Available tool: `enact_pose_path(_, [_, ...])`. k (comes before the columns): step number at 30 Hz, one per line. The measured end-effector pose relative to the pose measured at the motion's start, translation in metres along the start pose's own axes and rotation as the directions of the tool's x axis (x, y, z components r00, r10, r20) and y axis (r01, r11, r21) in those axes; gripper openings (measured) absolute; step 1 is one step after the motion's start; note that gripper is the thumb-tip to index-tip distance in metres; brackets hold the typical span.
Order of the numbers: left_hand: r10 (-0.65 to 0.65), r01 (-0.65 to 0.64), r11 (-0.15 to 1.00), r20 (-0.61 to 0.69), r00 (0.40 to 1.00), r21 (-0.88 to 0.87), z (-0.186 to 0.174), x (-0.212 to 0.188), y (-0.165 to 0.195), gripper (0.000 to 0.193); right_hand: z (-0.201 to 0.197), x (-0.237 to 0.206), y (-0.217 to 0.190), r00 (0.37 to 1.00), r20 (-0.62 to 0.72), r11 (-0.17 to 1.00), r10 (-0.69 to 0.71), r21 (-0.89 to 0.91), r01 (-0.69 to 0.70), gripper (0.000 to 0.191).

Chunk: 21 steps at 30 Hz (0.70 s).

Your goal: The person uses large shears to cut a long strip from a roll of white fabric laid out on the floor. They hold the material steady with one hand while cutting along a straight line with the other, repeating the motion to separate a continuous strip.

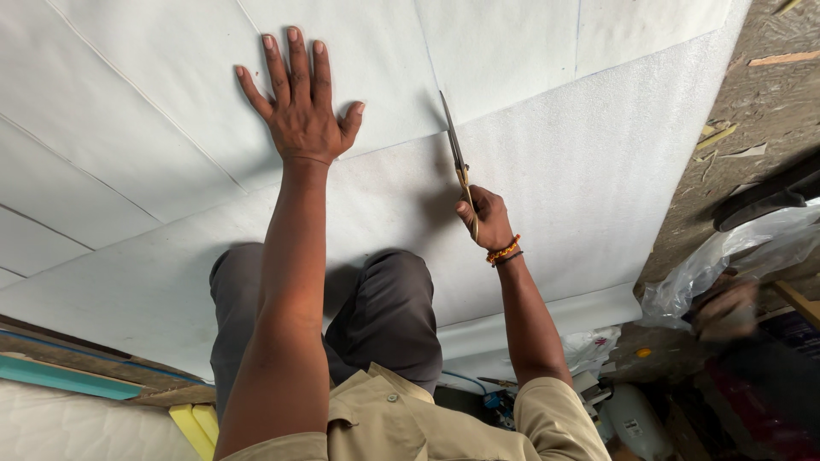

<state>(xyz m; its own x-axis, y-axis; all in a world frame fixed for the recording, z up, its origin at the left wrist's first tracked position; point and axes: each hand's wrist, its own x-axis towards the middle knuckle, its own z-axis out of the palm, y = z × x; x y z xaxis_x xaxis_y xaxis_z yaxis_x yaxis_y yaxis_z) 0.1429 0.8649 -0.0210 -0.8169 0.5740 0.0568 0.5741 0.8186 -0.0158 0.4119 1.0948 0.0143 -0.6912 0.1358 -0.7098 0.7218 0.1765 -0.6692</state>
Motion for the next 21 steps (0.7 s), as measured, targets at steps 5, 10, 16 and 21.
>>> enact_pose_path(5, [0.003, -0.003, 1.000, 0.018, 1.000, 0.002, 0.000, -0.001, -0.001, 0.075, 0.001, 0.001, -0.005, 0.995, -0.002, 0.994, 0.097, 0.056, -0.097, 0.061])
enact_pose_path(10, [0.005, -0.005, 1.000, -0.026, 1.000, -0.005, 0.000, 0.000, -0.001, 0.075, 0.004, 0.003, -0.005, 0.992, -0.014, 0.992, 0.122, 0.035, -0.122, 0.057])
enact_pose_path(16, [-0.008, 0.008, 1.000, -0.017, 1.000, -0.016, -0.002, 0.002, 0.001, 0.075, 0.003, 0.005, -0.007, 0.996, 0.001, 0.996, 0.085, 0.012, -0.085, 0.060])
enact_pose_path(21, [-0.017, 0.017, 1.000, 0.034, 0.999, -0.026, -0.004, 0.001, 0.000, 0.074, -0.003, 0.013, -0.021, 1.000, 0.029, 0.996, 0.002, 0.089, -0.005, 0.071])
